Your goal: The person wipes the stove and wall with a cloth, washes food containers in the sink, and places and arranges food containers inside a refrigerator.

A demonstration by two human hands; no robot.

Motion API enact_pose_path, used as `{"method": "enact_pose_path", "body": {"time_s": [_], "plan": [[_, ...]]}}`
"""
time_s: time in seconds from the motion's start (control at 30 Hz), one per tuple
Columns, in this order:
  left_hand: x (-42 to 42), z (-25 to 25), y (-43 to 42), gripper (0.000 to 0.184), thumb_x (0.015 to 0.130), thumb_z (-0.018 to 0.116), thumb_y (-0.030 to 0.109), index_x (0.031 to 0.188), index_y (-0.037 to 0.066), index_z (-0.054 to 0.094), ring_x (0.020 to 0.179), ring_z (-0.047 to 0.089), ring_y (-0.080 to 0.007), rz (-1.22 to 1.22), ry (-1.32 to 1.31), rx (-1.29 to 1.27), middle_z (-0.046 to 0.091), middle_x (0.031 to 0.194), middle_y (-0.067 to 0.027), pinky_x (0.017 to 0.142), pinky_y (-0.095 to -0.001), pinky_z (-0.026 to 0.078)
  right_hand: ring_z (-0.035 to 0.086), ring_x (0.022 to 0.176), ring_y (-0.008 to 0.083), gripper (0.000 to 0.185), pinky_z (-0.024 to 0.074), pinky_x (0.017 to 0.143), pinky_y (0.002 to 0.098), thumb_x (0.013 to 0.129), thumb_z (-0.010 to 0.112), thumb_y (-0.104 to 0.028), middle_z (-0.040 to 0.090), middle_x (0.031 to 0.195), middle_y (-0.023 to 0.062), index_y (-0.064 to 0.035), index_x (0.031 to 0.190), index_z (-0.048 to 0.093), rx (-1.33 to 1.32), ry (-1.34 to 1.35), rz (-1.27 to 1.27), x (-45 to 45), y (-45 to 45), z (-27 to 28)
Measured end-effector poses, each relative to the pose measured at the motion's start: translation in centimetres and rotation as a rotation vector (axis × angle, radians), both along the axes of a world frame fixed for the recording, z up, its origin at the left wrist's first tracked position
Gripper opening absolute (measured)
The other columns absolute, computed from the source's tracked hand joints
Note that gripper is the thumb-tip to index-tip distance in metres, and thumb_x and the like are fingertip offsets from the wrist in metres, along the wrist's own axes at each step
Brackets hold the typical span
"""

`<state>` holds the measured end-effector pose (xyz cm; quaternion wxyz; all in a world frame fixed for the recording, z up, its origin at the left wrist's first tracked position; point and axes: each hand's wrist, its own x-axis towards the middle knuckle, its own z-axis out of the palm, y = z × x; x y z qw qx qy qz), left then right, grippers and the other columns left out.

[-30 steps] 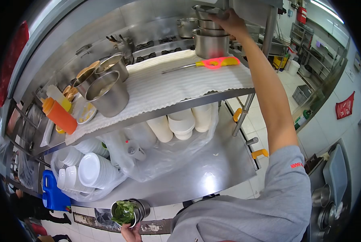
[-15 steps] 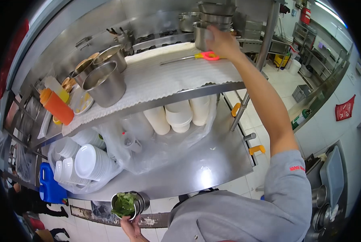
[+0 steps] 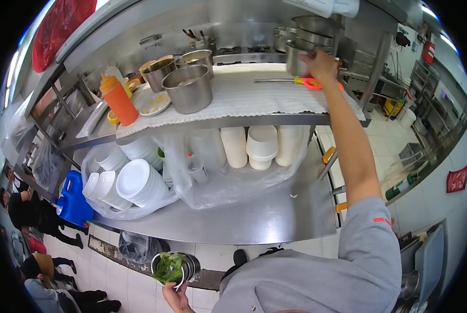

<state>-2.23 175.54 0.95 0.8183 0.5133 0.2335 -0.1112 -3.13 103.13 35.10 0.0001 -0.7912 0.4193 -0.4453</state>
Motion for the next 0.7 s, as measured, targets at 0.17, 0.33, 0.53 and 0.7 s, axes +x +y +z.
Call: {"method": "enact_pose_path", "body": {"time_s": [0.17,0.33,0.53,0.7], "plan": [[-4.4,2.6,1.3,0.046,0.068,0.061,0.003,0.113,-0.008,0.056,0.102,0.058,-0.0332,0.085,-0.025,0.085,0.059,0.111,-0.0188,0.089,-0.0503,0.053,0.066,0.087,0.0391,0.057,0.0508,0.077,0.0479,0.072,0.074,-0.054,0.07,0.087,0.0168,-0.0057,0.099,0.063,-0.046,-0.118,0.194,1.2,4.7,-0.4],[-10.1,2.4,3.1,0.04,0.072,0.06,0.003,0.11,-0.006,0.06,0.099,0.06,-0.0298,0.158,-0.061,0.088,0.063,0.107,-0.0172,0.091,-0.0459,0.052,0.066,0.083,0.0382,0.054,0.0509,0.074,0.0466,0.071,0.076,-0.051,0.069,0.084,0.0171,-0.0056,0.097,0.064,-0.108,-0.177,0.383,1.3,9.2,1.0],[-18.0,1.4,2.7,0.037,0.072,0.058,0.009,0.107,-0.002,0.058,0.092,0.06,-0.0279,0.338,-0.046,0.027,0.062,0.103,-0.0144,0.08,-0.0435,0.054,0.065,0.076,0.0367,0.053,0.0497,0.069,0.0431,0.069,0.079,-0.047,0.068,0.078,0.0171,-0.0046,0.096,0.064,-0.102,-0.193,0.597,-1.6,15.5,1.9],[-24.7,3.7,0.7,0.037,0.079,0.054,0.011,0.114,-0.001,0.057,0.103,0.059,-0.0252,0.397,-0.058,0.028,0.061,0.109,-0.012,0.085,-0.052,0.053,0.06,0.083,0.0191,0.046,0.0477,0.074,0.0333,0.072,0.081,-0.035,0.067,0.092,0.01,0.0,0.099,0.067,-0.019,-0.309,0.916,-4.2,20.4,0.0]]}}
